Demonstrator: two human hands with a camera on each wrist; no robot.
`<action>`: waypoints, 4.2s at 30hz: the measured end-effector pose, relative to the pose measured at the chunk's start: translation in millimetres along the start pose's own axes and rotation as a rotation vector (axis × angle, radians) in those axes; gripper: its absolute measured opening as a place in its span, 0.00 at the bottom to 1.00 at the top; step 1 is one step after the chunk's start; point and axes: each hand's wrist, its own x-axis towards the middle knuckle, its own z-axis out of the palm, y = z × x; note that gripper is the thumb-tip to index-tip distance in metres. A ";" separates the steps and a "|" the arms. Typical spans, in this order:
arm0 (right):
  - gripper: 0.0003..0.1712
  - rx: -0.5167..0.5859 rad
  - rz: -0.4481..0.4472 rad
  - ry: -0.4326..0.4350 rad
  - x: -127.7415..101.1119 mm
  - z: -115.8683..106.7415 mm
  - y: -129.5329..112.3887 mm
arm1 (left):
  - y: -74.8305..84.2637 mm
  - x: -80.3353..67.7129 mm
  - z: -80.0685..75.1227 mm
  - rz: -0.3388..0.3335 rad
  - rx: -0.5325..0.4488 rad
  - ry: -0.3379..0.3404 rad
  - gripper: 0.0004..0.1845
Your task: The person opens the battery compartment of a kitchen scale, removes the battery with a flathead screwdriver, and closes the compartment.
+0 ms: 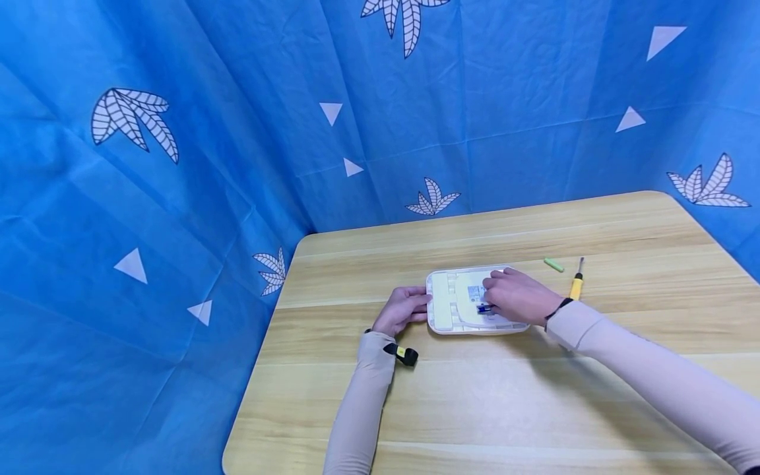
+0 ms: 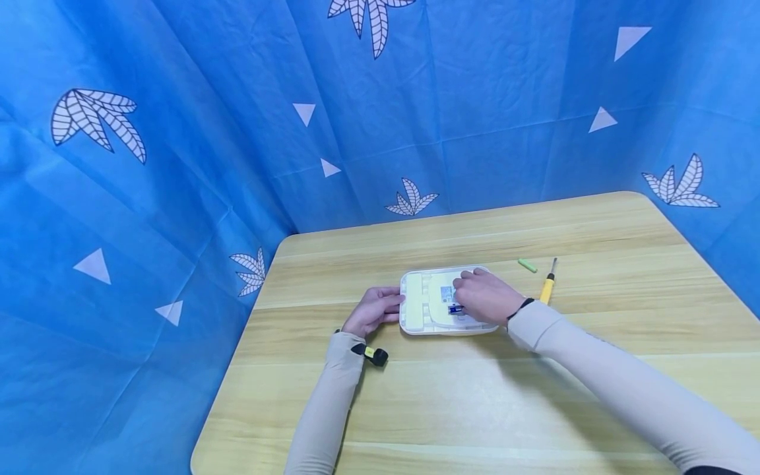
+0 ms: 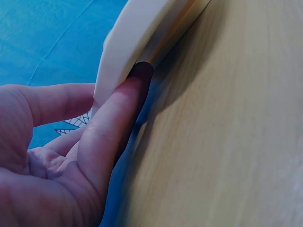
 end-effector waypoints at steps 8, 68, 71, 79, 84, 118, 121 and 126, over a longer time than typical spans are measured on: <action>0.04 -0.110 -0.047 0.048 -0.4 3.8 -1.2 | 1.1 0.1 0.0 0.001 0.001 0.002 0.24; 0.13 0.324 0.557 -0.200 -47.2 -12.9 131.1 | 1.6 -4.9 2.6 0.015 0.005 0.009 0.23; 0.16 0.342 0.572 -0.219 -50.4 -8.8 138.0 | 0.4 -4.5 2.5 0.015 0.005 0.008 0.24; 0.20 0.323 0.583 -0.209 -57.9 4.2 150.6 | -2.0 -2.9 3.4 0.026 0.000 0.004 0.22; 0.18 0.326 0.590 -0.230 -58.5 6.8 151.6 | -1.8 -3.7 3.7 0.025 0.003 0.011 0.22; 0.07 0.316 0.603 -0.242 -57.1 14.6 149.4 | -3.3 0.1 0.7 0.017 -0.009 0.009 0.23; 0.07 0.323 0.605 -0.247 -57.3 12.9 148.6 | -3.4 0.1 0.7 0.010 -0.013 0.010 0.23; 0.09 0.335 0.599 -0.227 -59.9 8.7 145.5 | -2.8 -0.5 1.2 0.021 -0.007 0.009 0.23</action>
